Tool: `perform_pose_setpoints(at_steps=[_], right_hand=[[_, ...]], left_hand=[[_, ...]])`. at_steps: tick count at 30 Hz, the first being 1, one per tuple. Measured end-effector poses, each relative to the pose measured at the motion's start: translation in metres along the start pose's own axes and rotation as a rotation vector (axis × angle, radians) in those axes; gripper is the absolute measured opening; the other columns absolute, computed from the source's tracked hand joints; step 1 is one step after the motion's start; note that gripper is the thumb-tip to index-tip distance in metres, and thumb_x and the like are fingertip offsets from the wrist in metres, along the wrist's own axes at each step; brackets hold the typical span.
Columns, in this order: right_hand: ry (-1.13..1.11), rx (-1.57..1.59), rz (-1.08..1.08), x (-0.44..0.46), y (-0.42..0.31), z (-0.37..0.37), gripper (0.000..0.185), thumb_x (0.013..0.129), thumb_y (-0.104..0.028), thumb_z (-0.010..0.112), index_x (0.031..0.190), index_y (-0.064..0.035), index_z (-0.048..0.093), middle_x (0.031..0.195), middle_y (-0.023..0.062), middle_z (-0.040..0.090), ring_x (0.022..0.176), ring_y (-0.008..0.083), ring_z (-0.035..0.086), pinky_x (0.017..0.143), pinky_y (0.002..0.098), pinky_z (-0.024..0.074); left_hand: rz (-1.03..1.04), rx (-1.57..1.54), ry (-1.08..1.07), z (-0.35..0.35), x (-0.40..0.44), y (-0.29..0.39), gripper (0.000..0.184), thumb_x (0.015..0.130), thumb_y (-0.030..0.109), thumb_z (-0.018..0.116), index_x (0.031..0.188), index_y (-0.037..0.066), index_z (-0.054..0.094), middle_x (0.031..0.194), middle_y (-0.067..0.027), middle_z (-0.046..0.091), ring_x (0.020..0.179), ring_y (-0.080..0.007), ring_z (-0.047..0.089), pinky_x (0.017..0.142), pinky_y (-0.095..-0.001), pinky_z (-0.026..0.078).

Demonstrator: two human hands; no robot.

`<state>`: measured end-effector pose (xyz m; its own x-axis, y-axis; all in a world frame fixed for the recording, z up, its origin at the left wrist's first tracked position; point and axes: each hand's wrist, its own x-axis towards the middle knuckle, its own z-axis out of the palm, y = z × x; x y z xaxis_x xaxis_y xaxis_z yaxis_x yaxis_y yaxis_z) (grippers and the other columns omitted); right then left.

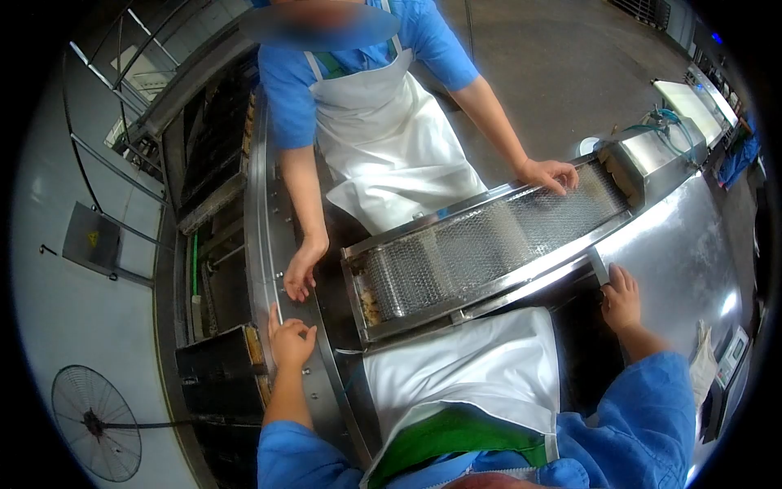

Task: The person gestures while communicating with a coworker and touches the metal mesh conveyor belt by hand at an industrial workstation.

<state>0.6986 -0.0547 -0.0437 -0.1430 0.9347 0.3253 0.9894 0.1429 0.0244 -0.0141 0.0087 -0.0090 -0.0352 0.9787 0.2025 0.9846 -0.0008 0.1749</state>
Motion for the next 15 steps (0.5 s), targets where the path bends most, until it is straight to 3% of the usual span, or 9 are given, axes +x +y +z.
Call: perform_pose_setpoints(at_steps=[15], right_hand=[[-0.012,0.0,0.007,0.0003,-0.0027,-0.0024,0.02,0.069,0.001,0.064,0.087,-0.0071,0.063,0.142,0.0188,0.048,0.131,0.0402,0.045,0.103,0.0514,0.0405]], left_hand=[[-0.025,0.022,-0.013,-0.0046,0.0002,0.0049,0.015,0.072,0.023,0.08,0.064,0.011,0.073,0.095,-0.0028,0.073,0.141,-0.0348,0.035,0.113,-0.0474,0.032]])
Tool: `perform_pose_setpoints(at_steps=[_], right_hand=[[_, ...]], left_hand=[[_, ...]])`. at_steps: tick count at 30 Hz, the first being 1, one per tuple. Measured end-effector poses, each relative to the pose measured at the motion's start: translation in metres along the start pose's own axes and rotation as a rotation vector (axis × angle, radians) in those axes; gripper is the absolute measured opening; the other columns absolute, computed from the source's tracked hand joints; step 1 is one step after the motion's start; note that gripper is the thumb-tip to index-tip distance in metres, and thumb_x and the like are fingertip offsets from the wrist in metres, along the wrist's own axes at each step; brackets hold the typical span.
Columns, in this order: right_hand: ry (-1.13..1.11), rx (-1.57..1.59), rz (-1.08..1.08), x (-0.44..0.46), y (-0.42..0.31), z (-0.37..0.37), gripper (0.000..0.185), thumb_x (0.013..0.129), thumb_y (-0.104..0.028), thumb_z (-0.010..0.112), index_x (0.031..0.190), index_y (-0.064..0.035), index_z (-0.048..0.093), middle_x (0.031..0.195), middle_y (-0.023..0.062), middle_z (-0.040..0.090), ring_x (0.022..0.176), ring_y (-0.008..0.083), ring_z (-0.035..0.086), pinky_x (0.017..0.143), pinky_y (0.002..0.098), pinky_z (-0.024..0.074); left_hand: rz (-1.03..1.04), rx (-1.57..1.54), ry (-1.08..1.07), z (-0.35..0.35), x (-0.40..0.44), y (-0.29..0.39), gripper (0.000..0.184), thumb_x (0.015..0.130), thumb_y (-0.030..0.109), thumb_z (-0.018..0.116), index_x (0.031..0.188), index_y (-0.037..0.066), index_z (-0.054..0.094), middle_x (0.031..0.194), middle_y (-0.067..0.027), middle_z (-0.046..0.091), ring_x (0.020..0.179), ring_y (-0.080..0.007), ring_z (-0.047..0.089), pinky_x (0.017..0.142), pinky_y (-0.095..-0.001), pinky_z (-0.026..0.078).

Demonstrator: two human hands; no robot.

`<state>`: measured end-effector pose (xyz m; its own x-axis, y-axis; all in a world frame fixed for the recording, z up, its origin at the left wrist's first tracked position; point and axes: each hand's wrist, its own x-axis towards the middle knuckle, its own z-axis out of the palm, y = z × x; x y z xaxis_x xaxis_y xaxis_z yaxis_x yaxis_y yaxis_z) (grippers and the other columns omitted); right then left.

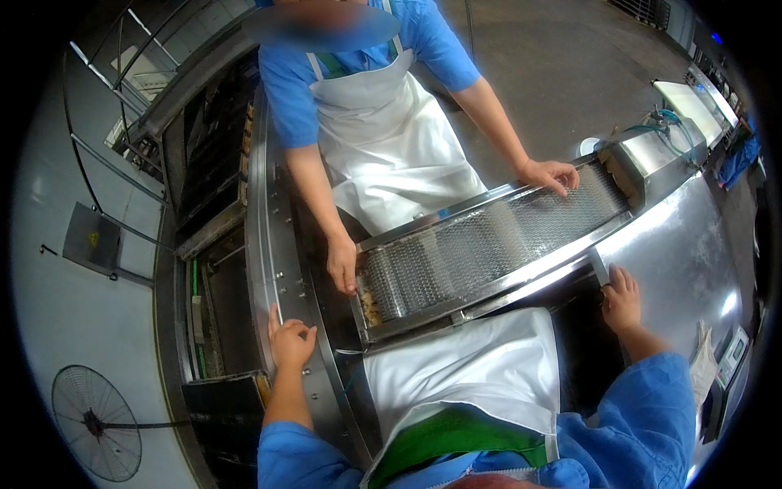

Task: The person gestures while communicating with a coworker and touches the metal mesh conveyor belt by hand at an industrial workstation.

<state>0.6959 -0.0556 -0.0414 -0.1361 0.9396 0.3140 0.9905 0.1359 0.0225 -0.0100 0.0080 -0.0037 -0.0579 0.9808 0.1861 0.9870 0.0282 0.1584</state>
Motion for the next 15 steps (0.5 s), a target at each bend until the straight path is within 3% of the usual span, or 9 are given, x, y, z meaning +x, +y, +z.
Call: perform_pose_setpoints(at_steps=[15], right_hand=[[-0.005,-0.003,0.008,-0.0015,0.002,0.0035,0.018,0.07,-0.004,0.067,0.088,-0.0074,0.064,0.139,0.0201,0.048,0.13,0.0407,0.045,0.103,0.0526,0.0398]], left_hand=[[0.034,-0.021,0.025,0.0068,0.0,-0.0053,0.016,0.07,0.021,0.079,0.062,0.01,0.073,0.093,-0.0046,0.074,0.14,-0.0372,0.037,0.114,-0.0509,0.03]])
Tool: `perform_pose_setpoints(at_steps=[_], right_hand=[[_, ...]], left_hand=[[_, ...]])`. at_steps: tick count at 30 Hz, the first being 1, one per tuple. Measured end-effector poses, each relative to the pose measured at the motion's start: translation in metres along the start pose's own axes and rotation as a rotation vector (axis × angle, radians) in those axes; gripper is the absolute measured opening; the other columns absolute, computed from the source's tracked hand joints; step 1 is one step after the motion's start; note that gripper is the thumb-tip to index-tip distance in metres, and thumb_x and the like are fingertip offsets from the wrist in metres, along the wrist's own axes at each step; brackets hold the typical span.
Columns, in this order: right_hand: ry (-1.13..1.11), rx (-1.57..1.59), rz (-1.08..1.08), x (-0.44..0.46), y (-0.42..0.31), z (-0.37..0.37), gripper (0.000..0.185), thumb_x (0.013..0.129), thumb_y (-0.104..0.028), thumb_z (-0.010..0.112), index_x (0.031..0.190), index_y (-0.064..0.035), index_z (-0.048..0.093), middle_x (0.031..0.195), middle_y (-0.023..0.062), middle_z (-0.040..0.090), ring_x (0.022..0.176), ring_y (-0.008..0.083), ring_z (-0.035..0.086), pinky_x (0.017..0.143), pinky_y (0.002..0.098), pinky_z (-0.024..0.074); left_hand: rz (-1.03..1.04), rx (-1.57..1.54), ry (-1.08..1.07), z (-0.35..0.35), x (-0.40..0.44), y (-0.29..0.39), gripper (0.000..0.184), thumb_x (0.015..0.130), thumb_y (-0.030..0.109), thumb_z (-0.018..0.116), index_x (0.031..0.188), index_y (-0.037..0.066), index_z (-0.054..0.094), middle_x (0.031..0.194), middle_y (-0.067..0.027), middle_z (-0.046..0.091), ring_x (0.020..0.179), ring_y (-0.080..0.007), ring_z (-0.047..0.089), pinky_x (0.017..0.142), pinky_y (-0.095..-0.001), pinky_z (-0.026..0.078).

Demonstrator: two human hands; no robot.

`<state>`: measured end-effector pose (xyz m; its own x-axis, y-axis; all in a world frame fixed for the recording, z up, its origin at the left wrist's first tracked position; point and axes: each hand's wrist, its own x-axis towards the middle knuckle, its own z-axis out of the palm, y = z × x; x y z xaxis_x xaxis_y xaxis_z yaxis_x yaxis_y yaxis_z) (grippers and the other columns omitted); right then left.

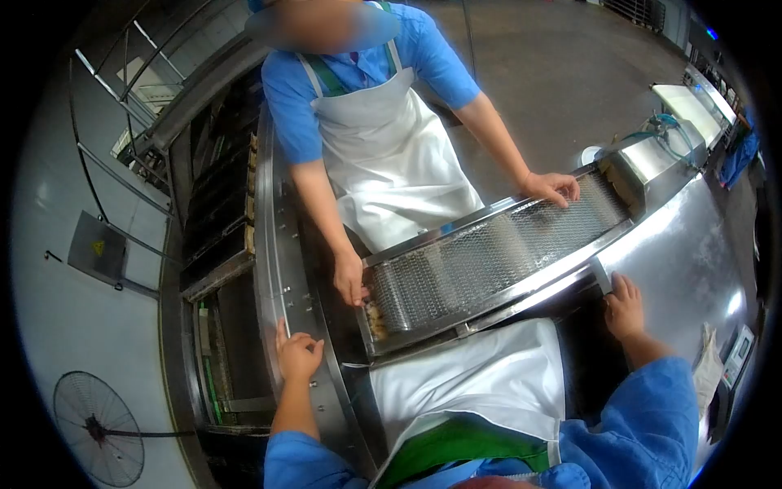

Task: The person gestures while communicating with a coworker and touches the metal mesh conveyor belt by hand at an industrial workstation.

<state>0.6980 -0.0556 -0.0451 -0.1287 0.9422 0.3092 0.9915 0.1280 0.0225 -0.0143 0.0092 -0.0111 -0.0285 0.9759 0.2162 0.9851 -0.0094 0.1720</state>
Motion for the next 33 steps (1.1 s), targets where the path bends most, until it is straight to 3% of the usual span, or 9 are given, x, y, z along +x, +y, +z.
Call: perform_pose_setpoints(at_steps=[33], right_hand=[[-0.003,0.018,-0.009,0.0008,-0.0002,-0.0029,0.017,0.069,-0.001,0.066,0.085,-0.006,0.062,0.142,0.0211,0.047,0.13,0.0422,0.045,0.102,0.0527,0.0404]], left_hand=[[-0.01,-0.027,0.021,0.0006,0.0002,0.0,0.018,0.07,0.021,0.08,0.06,0.009,0.071,0.093,-0.0043,0.074,0.14,-0.0366,0.037,0.116,-0.0479,0.029]])
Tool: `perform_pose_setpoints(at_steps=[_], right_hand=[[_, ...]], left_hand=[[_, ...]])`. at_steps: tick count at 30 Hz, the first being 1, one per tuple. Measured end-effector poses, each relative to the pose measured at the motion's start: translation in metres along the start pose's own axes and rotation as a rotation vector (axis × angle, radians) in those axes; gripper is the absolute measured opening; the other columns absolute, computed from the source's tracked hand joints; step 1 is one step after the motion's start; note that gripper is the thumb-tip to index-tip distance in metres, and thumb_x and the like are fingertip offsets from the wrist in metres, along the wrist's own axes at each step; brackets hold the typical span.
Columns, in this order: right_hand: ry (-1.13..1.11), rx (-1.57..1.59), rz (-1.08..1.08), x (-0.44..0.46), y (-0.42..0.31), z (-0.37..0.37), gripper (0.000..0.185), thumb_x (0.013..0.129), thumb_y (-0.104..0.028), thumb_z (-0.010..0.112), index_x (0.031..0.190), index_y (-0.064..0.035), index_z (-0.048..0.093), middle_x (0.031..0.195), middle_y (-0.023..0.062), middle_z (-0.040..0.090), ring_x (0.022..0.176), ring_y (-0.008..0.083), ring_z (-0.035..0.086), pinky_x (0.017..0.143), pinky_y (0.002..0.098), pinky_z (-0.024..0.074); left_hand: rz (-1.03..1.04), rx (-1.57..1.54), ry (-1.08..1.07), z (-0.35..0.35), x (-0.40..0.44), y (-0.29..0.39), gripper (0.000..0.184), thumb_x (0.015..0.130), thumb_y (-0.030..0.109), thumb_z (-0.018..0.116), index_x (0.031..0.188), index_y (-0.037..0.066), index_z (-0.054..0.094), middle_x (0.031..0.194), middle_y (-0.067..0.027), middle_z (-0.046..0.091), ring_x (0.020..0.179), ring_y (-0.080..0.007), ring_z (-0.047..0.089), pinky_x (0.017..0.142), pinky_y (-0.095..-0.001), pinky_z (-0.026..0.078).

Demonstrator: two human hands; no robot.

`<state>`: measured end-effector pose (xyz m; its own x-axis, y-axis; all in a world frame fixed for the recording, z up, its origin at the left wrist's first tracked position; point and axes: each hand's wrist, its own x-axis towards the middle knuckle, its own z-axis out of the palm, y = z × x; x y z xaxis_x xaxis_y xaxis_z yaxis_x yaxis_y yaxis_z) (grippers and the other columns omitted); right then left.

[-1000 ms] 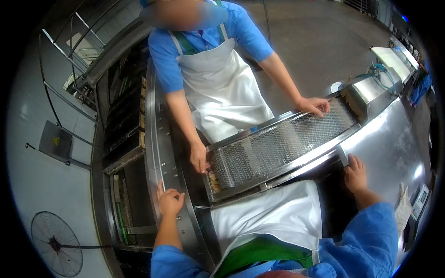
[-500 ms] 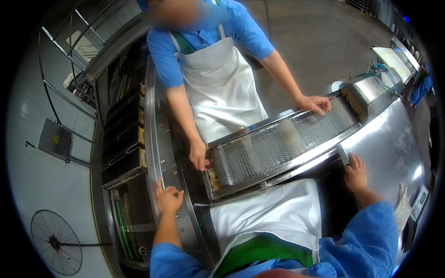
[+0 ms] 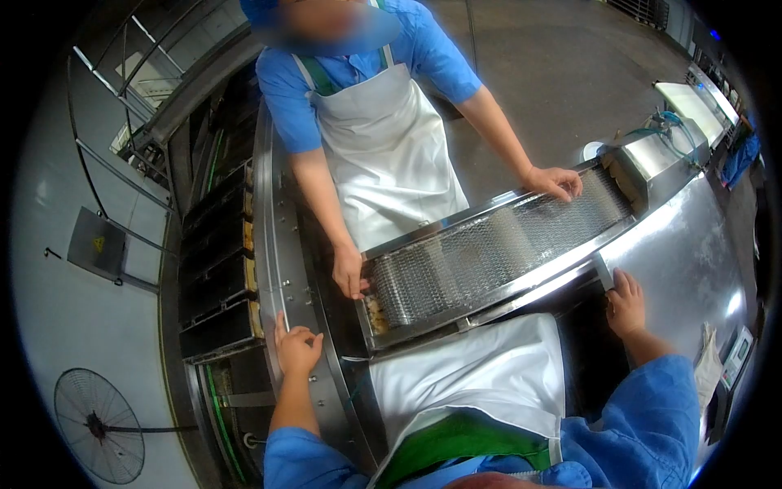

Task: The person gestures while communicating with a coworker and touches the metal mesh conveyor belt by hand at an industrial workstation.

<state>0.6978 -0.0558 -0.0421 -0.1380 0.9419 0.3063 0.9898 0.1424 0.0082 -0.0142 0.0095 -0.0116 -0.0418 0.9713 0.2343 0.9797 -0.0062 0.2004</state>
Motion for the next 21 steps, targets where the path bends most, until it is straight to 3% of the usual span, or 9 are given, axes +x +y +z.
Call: perform_pose_setpoints(at_steps=[21], right_hand=[[0.01,-0.001,-0.005,0.0013,-0.0008,0.0002,0.017,0.069,0.0,0.065,0.085,-0.0052,0.063,0.14,0.0208,0.049,0.13,0.0417,0.046,0.102,0.0523,0.0413]], left_hand=[[-0.006,0.024,-0.021,0.0003,0.0008,-0.0021,0.018,0.072,0.022,0.08,0.061,0.01,0.072,0.095,-0.0035,0.074,0.14,-0.0359,0.037,0.117,-0.0473,0.028]])
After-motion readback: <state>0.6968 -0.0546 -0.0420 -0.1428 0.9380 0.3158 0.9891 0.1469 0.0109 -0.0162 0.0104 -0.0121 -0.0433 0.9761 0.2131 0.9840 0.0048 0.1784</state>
